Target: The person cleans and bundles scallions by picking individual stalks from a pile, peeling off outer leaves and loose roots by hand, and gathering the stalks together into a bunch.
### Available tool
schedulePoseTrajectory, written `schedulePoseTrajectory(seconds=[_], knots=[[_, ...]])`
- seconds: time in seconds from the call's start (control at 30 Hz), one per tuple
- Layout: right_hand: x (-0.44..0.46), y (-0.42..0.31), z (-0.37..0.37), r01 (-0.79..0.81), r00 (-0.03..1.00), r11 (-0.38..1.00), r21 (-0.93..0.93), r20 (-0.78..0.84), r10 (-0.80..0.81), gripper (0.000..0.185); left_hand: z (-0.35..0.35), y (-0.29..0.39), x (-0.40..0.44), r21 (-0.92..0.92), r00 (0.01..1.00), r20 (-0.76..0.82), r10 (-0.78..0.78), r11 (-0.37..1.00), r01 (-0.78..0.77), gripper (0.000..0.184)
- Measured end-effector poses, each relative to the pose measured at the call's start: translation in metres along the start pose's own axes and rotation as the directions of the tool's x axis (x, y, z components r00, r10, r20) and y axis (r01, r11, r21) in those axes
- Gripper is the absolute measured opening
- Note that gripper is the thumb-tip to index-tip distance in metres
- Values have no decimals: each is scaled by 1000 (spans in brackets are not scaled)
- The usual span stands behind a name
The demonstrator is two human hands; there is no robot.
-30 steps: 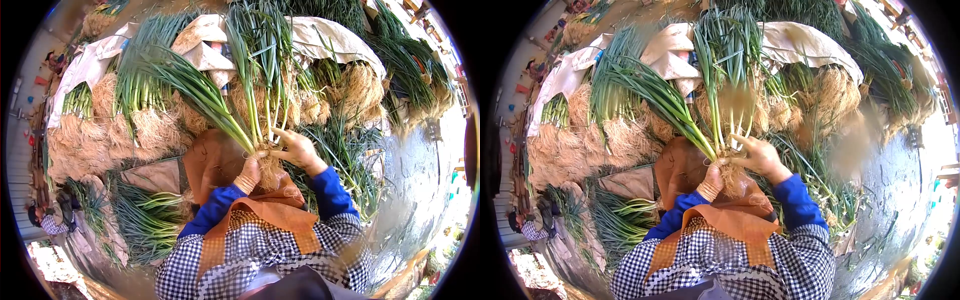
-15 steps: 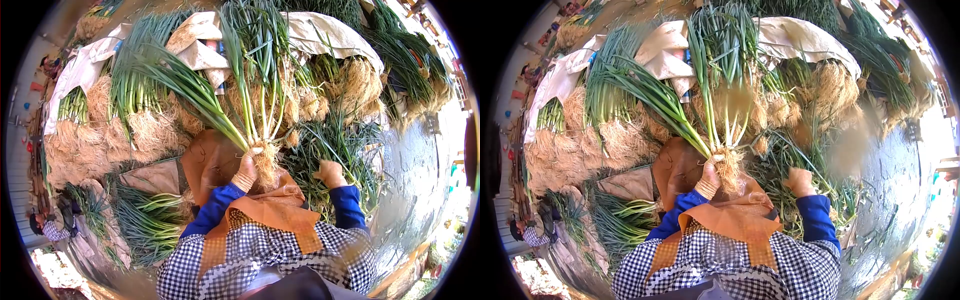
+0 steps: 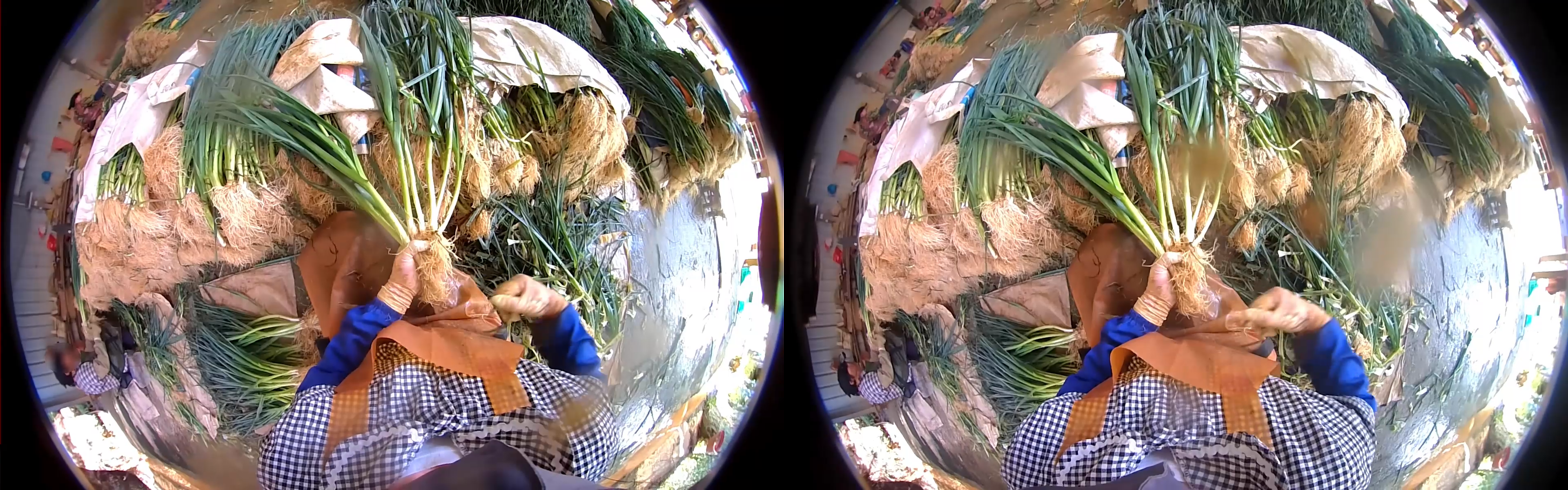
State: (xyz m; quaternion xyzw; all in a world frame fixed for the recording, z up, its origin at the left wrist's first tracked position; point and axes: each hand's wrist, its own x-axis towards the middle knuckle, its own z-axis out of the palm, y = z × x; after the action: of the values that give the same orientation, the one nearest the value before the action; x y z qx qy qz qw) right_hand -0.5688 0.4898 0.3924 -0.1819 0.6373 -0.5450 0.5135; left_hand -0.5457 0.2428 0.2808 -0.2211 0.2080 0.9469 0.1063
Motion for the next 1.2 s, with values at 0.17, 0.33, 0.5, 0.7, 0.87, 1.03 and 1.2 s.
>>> schedulePoseTrajectory(seconds=[0.17,0.33,0.5,0.7,0.87,1.03,1.2], knots=[[30,35,-38,-495,839,491,-717,-542,53,39,3,3,6,5,998,46,-33,999,33,29],[116,-25,-3,-107,897,770,-629,-395,-198,45,5,0,-3,88,999,15,34,996,-35,27],[67,-38,14,164,981,971,-176,132,-142,39,-4,-2,-3,69,999,18,48,996,-49,24],[62,35,-25,-304,899,929,-212,-386,206,62,-6,13,7,-14,986,115,-123,992,125,31],[150,8,-1,295,837,953,68,-500,-224,40,6,19,10,-69,988,81,-132,988,138,36],[155,-13,-13,289,719,797,-530,-429,-547,33,11,41,4,-58,955,267,-128,987,148,38],[193,-18,-82,-245,539,790,-562,-756,-371,47,63,69,-25,-26,881,467,-77,995,101,59]])
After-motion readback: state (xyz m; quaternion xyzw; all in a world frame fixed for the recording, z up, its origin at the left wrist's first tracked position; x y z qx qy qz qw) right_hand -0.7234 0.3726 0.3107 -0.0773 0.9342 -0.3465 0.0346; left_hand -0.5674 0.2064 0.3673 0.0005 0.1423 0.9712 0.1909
